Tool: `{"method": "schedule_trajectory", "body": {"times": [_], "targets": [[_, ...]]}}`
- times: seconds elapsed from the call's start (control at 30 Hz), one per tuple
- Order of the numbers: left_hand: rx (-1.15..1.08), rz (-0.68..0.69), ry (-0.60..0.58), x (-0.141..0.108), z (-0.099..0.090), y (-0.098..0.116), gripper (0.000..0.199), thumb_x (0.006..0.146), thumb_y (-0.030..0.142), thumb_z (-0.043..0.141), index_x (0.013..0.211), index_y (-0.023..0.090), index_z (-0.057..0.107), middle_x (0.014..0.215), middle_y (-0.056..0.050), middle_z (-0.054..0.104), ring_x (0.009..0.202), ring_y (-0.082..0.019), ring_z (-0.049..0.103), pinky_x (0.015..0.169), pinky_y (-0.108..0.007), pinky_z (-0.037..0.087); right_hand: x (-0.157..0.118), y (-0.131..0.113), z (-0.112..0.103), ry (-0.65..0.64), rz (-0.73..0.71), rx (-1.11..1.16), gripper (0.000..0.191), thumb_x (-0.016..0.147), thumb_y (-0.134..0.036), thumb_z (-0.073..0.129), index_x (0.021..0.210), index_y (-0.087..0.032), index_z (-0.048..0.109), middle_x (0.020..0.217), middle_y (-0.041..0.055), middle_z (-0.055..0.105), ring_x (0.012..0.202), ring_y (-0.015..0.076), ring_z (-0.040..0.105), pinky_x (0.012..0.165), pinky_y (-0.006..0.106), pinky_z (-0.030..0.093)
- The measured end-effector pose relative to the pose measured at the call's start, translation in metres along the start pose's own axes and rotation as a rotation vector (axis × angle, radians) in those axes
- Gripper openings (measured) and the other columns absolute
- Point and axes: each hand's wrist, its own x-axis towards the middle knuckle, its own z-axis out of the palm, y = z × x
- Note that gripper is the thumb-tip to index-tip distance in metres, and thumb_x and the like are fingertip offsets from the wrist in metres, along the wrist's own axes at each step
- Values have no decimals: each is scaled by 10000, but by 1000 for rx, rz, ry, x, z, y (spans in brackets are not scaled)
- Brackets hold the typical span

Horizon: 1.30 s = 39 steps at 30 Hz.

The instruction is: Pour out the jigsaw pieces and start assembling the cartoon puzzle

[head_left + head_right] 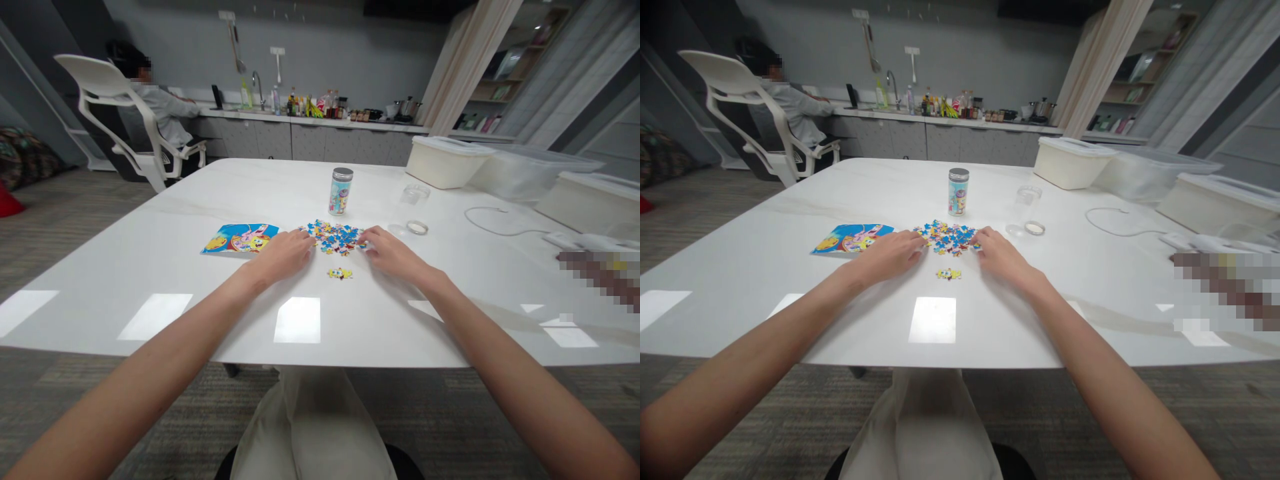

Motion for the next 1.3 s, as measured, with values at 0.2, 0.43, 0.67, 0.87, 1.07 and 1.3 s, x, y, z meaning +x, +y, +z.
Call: {"method": "schedule_trajectory", "body": {"times": [0.2,0.43,0.67,0.87,1.07,1.3], "targets": [[22,-95,7,-1,4,-1,255,925,232,395,1059,129,586,1156,-146,630,1046,-253,596,864,-371,458,2,-4,2,-116,-57,72,356,861,-96,464,1179,-206,583,1312,95,590,1239,260,525,1038,430,413],[20,-79,-52,-4,0,-1,303,960,262,348,1069,114,589,1133,-140,638,1040,-259,605,865,-372,459,1,-8,-4,-85,11,32,197,868,-137,476,1020,-187,592,1134,113,646,1058,265,606,930,408,466],[-17,-71,22,-2,6,0,315,943,254,383,1183,128,543,1292,-150,559,1115,-253,576,904,-362,446,1,-8,-3,-36,-74,60,163,860,-140,483,973,-195,588,1144,105,616,1049,241,600,922,387,472],[-38,-77,-18,-1,8,-2,309,959,283,350,1116,131,569,1236,-135,603,1132,-256,569,923,-378,441,2,-9,-2,-96,-121,79,183,894,-166,474,1031,-202,590,1151,92,649,1110,248,585,971,412,446],[-43,-80,27,-1,5,0,271,932,265,381,1065,127,573,1157,-150,600,1052,-279,589,876,-402,455,2,-8,-5,-60,-22,15,175,891,-194,475,976,-195,628,1130,105,649,1060,256,604,943,404,457],[-125,39,88,5,18,-3,411,913,199,335,1297,136,468,1373,-125,523,1242,-227,501,1009,-364,398,6,-14,6,18,-131,63,250,927,-239,456,1140,-176,571,1217,124,606,1137,250,568,978,416,445]]}}
